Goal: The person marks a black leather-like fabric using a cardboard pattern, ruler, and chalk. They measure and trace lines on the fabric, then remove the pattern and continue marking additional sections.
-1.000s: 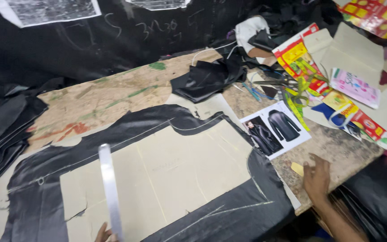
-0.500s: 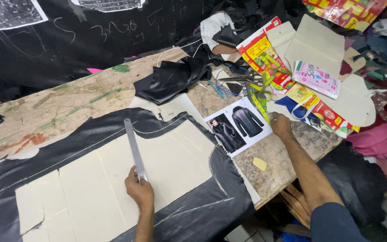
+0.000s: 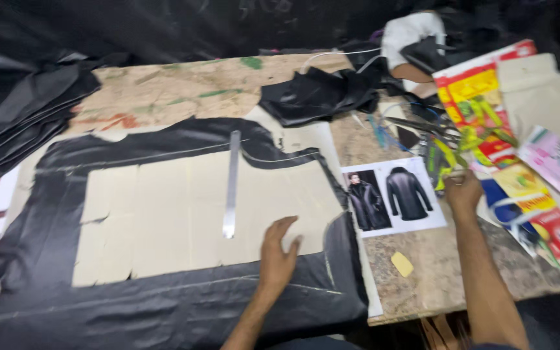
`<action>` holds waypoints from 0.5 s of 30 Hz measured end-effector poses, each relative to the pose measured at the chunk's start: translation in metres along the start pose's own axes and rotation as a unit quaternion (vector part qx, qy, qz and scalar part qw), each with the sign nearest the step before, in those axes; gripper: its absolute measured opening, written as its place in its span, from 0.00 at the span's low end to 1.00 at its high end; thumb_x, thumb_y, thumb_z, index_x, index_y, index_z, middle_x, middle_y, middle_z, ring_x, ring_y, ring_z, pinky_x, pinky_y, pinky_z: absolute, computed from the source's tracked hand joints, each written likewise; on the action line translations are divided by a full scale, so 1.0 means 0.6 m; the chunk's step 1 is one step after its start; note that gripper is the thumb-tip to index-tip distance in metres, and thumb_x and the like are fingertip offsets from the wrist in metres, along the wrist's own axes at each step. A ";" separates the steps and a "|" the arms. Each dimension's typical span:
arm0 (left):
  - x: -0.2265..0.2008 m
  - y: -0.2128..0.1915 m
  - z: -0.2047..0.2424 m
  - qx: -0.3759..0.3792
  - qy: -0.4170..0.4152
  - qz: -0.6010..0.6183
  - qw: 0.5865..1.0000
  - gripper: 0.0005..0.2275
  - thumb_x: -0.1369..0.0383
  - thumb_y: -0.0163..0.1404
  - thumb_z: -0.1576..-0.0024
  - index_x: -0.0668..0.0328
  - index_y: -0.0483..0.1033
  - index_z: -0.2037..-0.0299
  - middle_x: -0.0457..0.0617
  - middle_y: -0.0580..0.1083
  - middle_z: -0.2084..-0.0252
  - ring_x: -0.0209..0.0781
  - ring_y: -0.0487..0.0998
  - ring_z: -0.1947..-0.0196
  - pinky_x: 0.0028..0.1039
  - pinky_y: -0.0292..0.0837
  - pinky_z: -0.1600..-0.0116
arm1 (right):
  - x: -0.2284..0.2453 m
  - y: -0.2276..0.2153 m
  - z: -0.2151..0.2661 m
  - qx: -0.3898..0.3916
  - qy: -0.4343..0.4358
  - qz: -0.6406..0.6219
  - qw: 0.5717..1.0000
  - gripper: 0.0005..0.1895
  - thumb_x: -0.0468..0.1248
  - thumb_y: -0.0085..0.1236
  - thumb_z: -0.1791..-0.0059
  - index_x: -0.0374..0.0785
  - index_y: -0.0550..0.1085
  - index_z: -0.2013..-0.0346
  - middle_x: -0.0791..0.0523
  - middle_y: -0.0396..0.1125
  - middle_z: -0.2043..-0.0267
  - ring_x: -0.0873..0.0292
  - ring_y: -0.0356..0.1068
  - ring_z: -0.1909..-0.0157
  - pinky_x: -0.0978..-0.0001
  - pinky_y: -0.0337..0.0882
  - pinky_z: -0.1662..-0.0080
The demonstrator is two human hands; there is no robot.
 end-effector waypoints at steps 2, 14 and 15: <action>-0.018 0.022 0.002 0.036 -0.029 0.099 0.994 0.26 0.68 0.60 0.46 0.63 0.69 0.36 0.56 0.75 0.42 0.49 0.75 0.40 0.40 0.70 0.38 | 0.068 0.044 0.053 0.080 0.109 -0.433 0.891 0.24 0.28 0.63 0.46 0.34 0.63 0.40 0.53 0.69 0.57 0.57 0.71 0.62 0.66 0.73 0.62; 0.086 -0.277 -0.063 -0.120 -0.134 0.182 0.967 0.08 0.76 0.55 0.43 0.70 0.83 0.56 0.55 0.81 0.67 0.36 0.82 0.67 0.24 0.78 0.62 | 0.682 0.241 0.507 0.470 -0.006 -0.308 0.827 0.20 0.36 0.59 0.46 0.46 0.72 0.38 0.48 0.74 0.71 0.55 0.66 0.74 0.70 0.63 0.72; 0.104 -0.329 -0.070 -0.122 -0.116 0.134 0.977 0.07 0.76 0.55 0.43 0.69 0.83 0.57 0.54 0.81 0.66 0.36 0.82 0.66 0.24 0.78 0.61 | 0.715 0.247 0.513 0.448 -0.077 -0.209 0.866 0.18 0.40 0.59 0.46 0.48 0.74 0.40 0.50 0.75 0.69 0.56 0.69 0.73 0.68 0.65 0.69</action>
Point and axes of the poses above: each hand's wrist, its own z-axis away from the middle knuckle, its own y-axis out of the palm, x = y × z, the point moved 5 cm from there along -z, towards the middle knuckle
